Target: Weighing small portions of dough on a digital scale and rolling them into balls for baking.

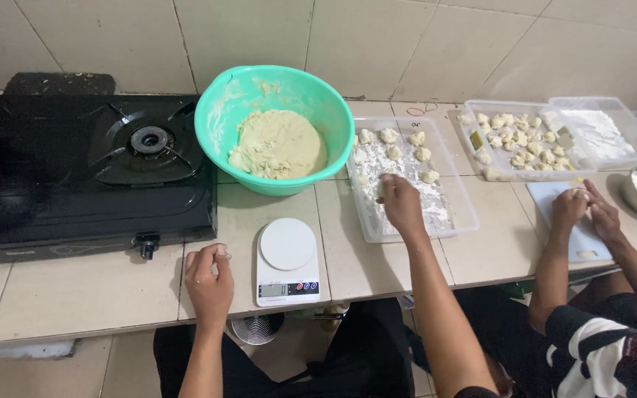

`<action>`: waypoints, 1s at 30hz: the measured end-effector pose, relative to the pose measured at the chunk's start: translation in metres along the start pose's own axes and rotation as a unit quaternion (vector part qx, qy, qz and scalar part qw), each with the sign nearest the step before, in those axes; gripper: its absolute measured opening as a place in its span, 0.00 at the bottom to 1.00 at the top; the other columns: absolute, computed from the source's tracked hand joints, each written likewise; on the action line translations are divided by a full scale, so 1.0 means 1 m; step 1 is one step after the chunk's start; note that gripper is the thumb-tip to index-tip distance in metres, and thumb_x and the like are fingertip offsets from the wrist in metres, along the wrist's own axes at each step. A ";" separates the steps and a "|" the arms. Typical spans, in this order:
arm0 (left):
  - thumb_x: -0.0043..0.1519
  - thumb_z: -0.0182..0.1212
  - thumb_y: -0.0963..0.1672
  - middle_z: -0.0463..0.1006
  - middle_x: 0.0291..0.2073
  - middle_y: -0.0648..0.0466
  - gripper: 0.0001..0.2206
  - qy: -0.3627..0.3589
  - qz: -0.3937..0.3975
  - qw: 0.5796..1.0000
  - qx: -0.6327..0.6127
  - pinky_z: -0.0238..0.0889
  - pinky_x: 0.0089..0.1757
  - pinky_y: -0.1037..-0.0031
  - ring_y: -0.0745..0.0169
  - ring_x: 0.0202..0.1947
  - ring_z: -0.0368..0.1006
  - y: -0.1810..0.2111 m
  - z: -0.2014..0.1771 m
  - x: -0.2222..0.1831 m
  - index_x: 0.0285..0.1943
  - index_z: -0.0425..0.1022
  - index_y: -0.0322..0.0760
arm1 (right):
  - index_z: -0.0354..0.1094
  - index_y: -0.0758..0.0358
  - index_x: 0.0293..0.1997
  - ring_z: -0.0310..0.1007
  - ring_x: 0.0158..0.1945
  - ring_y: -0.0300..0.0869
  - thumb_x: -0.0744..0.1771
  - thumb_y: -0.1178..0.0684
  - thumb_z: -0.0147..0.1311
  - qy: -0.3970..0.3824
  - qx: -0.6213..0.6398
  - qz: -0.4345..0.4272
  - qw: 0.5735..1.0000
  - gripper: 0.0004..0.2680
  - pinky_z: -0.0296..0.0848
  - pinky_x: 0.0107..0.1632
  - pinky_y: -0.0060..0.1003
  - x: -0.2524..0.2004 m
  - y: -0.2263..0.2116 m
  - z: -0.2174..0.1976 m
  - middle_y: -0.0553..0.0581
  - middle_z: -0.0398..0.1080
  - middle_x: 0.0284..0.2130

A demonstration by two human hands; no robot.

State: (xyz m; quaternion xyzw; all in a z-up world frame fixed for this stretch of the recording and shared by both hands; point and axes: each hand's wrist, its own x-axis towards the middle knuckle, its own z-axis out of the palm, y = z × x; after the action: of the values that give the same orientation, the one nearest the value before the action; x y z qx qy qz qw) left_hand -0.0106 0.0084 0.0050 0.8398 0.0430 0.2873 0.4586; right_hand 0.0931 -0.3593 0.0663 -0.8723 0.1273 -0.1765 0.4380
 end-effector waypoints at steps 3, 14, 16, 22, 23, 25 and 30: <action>0.70 0.54 0.39 0.80 0.26 0.51 0.08 0.001 0.000 1.000 -0.003 0.69 0.43 0.64 0.50 0.38 0.74 0.000 0.001 0.001 0.41 0.79 0.36 | 0.70 0.68 0.62 0.77 0.51 0.69 0.69 0.55 0.49 -0.201 -0.175 -0.014 0.964 0.15 0.73 0.56 0.62 0.005 -0.004 0.001 0.78 0.76 0.45; 0.70 0.53 0.40 0.79 0.26 0.50 0.08 -0.009 -0.007 1.000 0.000 0.69 0.43 0.63 0.51 0.37 0.74 0.000 0.001 0.002 0.41 0.79 0.36 | 0.80 0.59 0.51 0.82 0.46 0.57 0.66 0.59 0.59 -0.218 -0.323 -0.071 0.918 0.10 0.80 0.49 0.51 0.019 0.030 0.021 0.63 0.80 0.44; 0.69 0.53 0.39 0.79 0.29 0.53 0.07 -0.010 0.034 0.999 0.007 0.66 0.42 0.64 0.53 0.38 0.71 -0.013 0.006 -0.002 0.42 0.78 0.36 | 0.76 0.55 0.57 0.80 0.45 0.56 0.66 0.57 0.53 -0.262 -0.325 -0.035 0.908 0.14 0.78 0.47 0.49 0.022 0.019 0.013 0.64 0.78 0.48; 0.69 0.53 0.40 0.81 0.32 0.53 0.06 0.001 0.083 0.996 0.007 0.65 0.38 0.66 0.54 0.39 0.70 -0.018 0.007 -0.001 0.44 0.77 0.35 | 0.62 0.56 0.62 0.77 0.47 0.53 0.67 0.55 0.47 -0.199 -0.221 -0.031 0.954 0.15 0.71 0.47 0.47 0.029 -0.046 -0.015 0.57 0.80 0.44; 0.69 0.53 0.40 0.81 0.31 0.54 0.06 -0.002 0.081 0.997 0.006 0.66 0.38 0.66 0.55 0.39 0.71 -0.019 0.008 -0.001 0.44 0.77 0.35 | 0.70 0.56 0.54 0.77 0.50 0.54 0.68 0.48 0.47 -0.119 -0.219 -0.036 0.968 0.12 0.71 0.50 0.48 0.028 -0.065 -0.016 0.56 0.80 0.44; 0.68 0.53 0.40 0.81 0.31 0.53 0.07 -0.002 0.077 0.997 0.000 0.66 0.38 0.66 0.55 0.39 0.71 -0.013 0.006 -0.001 0.43 0.77 0.34 | 0.71 0.59 0.52 0.79 0.47 0.50 0.68 0.51 0.52 -0.136 -0.145 -0.121 0.973 0.10 0.74 0.49 0.44 0.029 -0.093 0.001 0.57 0.80 0.44; 0.68 0.51 0.40 0.81 0.34 0.49 0.08 0.004 0.076 0.997 0.004 0.65 0.39 0.62 0.50 0.40 0.72 -0.021 0.012 0.000 0.44 0.77 0.32 | 0.72 0.60 0.53 0.79 0.47 0.45 0.66 0.52 0.62 -0.292 -0.083 -0.308 0.902 0.11 0.76 0.48 0.40 0.063 -0.130 0.104 0.54 0.77 0.49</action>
State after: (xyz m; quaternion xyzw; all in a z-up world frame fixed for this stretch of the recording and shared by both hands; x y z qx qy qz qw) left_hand -0.0004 0.0120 -0.0169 0.8412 -0.0174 0.3247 0.4321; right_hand 0.2025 -0.2325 0.1262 -0.9136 -0.2673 -0.0289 0.3049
